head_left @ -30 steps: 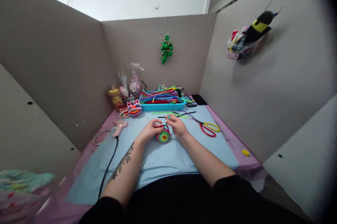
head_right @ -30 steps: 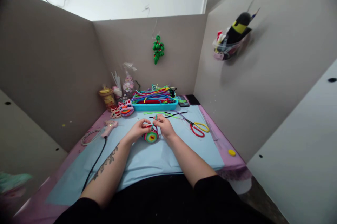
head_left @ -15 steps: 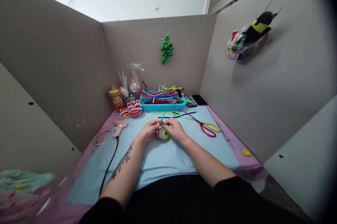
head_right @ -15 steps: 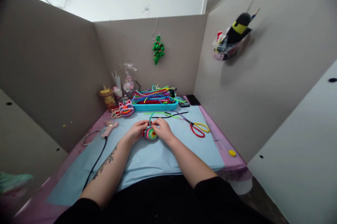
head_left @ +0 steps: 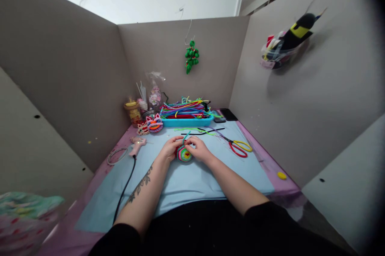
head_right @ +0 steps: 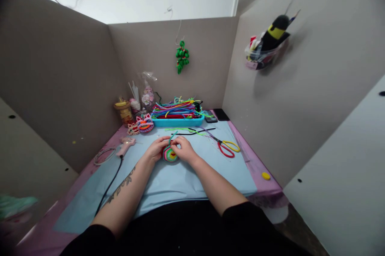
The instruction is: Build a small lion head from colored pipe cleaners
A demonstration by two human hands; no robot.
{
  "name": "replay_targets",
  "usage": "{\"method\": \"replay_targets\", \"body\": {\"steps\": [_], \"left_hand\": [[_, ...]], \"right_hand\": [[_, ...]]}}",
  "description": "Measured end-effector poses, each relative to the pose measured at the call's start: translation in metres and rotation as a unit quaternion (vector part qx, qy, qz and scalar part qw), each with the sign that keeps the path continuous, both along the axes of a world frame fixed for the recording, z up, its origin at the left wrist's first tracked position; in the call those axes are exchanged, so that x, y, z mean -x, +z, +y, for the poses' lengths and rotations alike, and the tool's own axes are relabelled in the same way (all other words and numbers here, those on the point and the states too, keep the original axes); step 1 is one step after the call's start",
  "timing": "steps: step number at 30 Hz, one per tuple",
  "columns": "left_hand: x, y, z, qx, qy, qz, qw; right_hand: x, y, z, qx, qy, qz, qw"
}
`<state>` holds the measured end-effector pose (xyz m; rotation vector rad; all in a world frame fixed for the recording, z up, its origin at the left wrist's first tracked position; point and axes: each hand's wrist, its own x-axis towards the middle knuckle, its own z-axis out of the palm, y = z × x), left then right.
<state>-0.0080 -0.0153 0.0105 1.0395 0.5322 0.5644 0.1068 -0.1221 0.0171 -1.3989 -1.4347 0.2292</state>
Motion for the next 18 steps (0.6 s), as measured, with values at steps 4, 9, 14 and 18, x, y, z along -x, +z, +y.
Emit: {"method": "replay_targets", "body": {"steps": [4, 9, 14, 18], "left_hand": [[0.000, 0.001, -0.001, 0.012, 0.004, 0.001, 1.000], [0.001, 0.004, -0.004, -0.006, 0.014, 0.004, 1.000], [0.000, 0.007, -0.011, -0.041, 0.029, 0.002, 0.999], [-0.002, 0.003, -0.011, -0.062, 0.034, 0.015, 0.997]], "right_hand": [[-0.001, 0.001, 0.000, -0.011, 0.003, 0.003, 1.000], [-0.004, 0.000, 0.000, -0.012, 0.002, 0.013, 1.000], [0.000, -0.001, 0.009, 0.004, -0.036, 0.080, 0.996], [0.006, -0.001, 0.013, -0.008, 0.008, 0.083, 0.997]]}}
